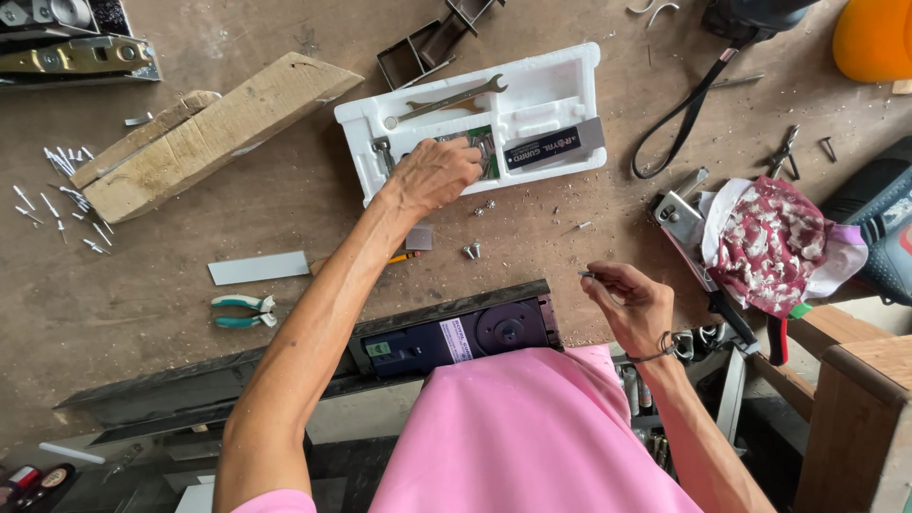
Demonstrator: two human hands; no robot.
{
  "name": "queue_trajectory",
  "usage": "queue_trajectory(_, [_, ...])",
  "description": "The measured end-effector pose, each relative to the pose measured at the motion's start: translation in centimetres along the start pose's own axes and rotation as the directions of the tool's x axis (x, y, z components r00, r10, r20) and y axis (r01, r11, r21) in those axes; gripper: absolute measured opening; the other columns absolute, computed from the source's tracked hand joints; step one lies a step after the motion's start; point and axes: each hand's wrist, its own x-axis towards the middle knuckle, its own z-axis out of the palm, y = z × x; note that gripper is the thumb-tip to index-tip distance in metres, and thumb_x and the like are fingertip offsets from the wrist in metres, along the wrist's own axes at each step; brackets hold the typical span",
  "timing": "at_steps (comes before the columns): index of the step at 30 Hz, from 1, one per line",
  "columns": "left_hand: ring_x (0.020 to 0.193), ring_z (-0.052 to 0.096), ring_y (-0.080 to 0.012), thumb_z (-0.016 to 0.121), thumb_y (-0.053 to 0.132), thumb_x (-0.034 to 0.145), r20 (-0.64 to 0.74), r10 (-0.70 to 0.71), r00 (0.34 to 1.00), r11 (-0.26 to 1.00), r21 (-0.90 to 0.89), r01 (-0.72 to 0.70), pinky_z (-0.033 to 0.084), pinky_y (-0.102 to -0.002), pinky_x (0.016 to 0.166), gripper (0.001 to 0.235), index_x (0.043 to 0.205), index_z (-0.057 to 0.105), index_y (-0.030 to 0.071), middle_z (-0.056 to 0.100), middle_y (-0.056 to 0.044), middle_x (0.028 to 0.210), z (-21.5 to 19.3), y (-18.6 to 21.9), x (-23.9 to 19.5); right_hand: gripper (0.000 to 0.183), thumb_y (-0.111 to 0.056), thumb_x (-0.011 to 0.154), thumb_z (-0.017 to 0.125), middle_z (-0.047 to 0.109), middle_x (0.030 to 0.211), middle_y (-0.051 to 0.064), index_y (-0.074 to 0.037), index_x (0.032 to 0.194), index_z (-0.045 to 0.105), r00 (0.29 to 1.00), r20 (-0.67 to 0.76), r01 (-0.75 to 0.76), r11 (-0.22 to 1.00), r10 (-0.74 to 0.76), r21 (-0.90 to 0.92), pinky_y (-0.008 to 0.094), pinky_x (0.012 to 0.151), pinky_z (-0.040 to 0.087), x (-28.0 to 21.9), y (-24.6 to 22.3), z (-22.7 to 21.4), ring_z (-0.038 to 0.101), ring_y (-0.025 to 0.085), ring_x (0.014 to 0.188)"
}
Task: Assembling metal components using a hand riveter and a power drill on a workbench
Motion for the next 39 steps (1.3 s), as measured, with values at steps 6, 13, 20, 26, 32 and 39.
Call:
queue_trajectory(6, [0.066, 0.061, -0.0117, 0.059, 0.011, 0.103, 0.010, 0.078, 0.997, 0.991, 0.105, -0.079, 0.054, -0.022, 0.059, 0.022, 0.082, 0.064, 0.012, 0.052, 0.003, 0.070, 0.9, -0.8, 0.3, 0.024, 0.000, 0.086, 0.083, 0.077, 0.086, 0.017, 0.005, 0.108, 0.075, 1.000, 0.003, -0.022, 0.999, 0.022, 0.025, 0.028, 0.075, 0.063, 0.3, -0.2, 0.0, 0.073, 0.015, 0.078])
queue_trajectory(13, [0.065, 0.073, -0.0191, 0.068, 0.024, 0.101, -0.375, -0.497, 0.783, 0.674, -0.735, 0.076, 0.056, -0.025, 0.051, 0.011, 0.097, 0.074, 0.015, 0.073, -0.006, 0.076, 0.1, 10.4, -1.3, 0.021, -0.003, 0.075, 0.089, 0.078, 0.078, 0.013, -0.001, 0.094, 0.081, 0.998, 0.056, -0.021, 0.993, 0.014, 0.120, 0.027, 0.068, 0.062, 0.9, -3.9, 2.5, 0.072, 0.011, 0.075])
queue_trajectory(20, [0.058, 0.071, -0.0154, 0.071, 0.013, 0.098, 0.096, -0.734, 0.673, -0.158, -0.987, -0.031, 0.059, -0.026, 0.054, 0.014, 0.101, 0.076, 0.000, 0.077, -0.015, 0.078, 0.8, 18.6, -5.0, 0.022, -0.003, 0.075, 0.091, 0.078, 0.080, 0.011, -0.002, 0.095, 0.082, 0.990, 0.136, -0.050, 0.992, 0.034, 0.117, 0.024, 0.070, 0.058, 1.3, -4.7, 5.6, 0.069, 0.007, 0.074])
queue_trajectory(26, [0.062, 0.073, -0.0180, 0.081, 0.010, 0.092, 0.147, -0.736, 0.661, -0.309, -0.941, -0.135, 0.061, -0.028, 0.059, 0.018, 0.100, 0.076, -0.005, 0.077, -0.020, 0.083, 2.4, 19.2, -7.1, 0.018, -0.007, 0.078, 0.089, 0.079, 0.079, 0.003, -0.006, 0.094, 0.082, 0.978, 0.206, -0.043, 0.999, 0.042, -0.001, 0.015, 0.064, 0.050, 0.8, -5.7, 6.3, 0.065, 0.001, 0.074])
queue_trajectory(32, [0.066, 0.073, -0.0154, 0.086, 0.005, 0.084, 0.242, -0.654, 0.717, -0.510, -0.841, -0.182, 0.060, -0.025, 0.060, 0.019, 0.098, 0.077, -0.004, 0.077, -0.017, 0.083, 3.5, 18.8, -8.1, 0.009, -0.006, 0.076, 0.089, 0.079, 0.077, 0.007, -0.009, 0.082, 0.083, 0.937, 0.298, 0.187, 0.982, -0.180, 0.007, 0.022, 0.066, 0.055, 0.9, -5.8, 6.9, 0.072, 0.009, 0.068])
queue_trajectory(39, [0.073, 0.076, -0.0197, 0.085, 0.001, 0.082, 0.334, -0.498, 0.800, -0.720, -0.673, -0.168, 0.060, -0.023, 0.063, 0.019, 0.100, 0.078, 0.001, 0.076, -0.015, 0.080, 5.3, 18.7, -8.5, 0.012, -0.011, 0.076, 0.088, 0.077, 0.079, 0.006, -0.010, 0.081, 0.078, 0.858, 0.354, 0.377, 0.924, -0.373, 0.061, 0.030, 0.067, 0.057, 1.4, -5.1, 7.2, 0.071, 0.017, 0.065])
